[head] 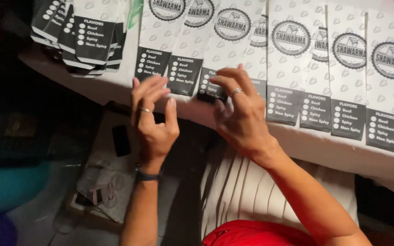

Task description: Applying glue to the bottom tabs of paper shawarma sleeves and folding them to seal the bottom.

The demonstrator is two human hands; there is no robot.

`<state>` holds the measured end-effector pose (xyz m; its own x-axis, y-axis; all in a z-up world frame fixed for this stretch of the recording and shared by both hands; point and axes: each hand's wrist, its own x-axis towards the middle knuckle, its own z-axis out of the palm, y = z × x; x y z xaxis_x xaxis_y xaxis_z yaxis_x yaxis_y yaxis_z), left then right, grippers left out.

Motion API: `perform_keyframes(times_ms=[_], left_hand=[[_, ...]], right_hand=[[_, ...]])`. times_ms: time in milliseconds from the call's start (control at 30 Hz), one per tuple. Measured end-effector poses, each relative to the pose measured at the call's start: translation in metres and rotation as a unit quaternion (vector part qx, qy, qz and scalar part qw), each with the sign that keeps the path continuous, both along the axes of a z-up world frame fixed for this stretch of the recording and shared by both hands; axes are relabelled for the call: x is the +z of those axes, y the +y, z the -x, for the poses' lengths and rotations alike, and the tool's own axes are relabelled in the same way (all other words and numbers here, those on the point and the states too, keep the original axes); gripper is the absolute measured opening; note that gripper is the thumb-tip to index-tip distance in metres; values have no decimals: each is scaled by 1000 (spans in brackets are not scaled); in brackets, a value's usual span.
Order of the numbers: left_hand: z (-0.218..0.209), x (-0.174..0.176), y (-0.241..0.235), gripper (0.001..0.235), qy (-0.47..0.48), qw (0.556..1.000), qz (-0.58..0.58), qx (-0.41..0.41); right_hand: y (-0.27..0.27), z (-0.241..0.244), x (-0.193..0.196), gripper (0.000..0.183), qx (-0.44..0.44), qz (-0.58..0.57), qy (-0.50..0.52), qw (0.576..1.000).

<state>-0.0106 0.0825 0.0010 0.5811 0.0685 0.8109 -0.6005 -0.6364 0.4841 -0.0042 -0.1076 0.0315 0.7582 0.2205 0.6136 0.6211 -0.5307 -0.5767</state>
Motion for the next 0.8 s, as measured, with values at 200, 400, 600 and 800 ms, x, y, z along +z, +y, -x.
perform_keyframes(times_ms=[200, 400, 600, 800], left_hand=[[-22, 2, 33, 26, 75, 983, -94, -137], [-29, -1, 48, 18, 83, 979, -78, -169], [-34, -11, 54, 5, 90, 975, -50, -196], [-40, -14, 55, 11, 86, 976, -68, -187]], right_hand=[[40, -17, -26, 36, 40, 31, -14, 999], [40, -18, -34, 20, 39, 34, -42, 998], [39, -18, -37, 6, 43, 26, -64, 997], [37, -23, -31, 11, 43, 34, -45, 997]])
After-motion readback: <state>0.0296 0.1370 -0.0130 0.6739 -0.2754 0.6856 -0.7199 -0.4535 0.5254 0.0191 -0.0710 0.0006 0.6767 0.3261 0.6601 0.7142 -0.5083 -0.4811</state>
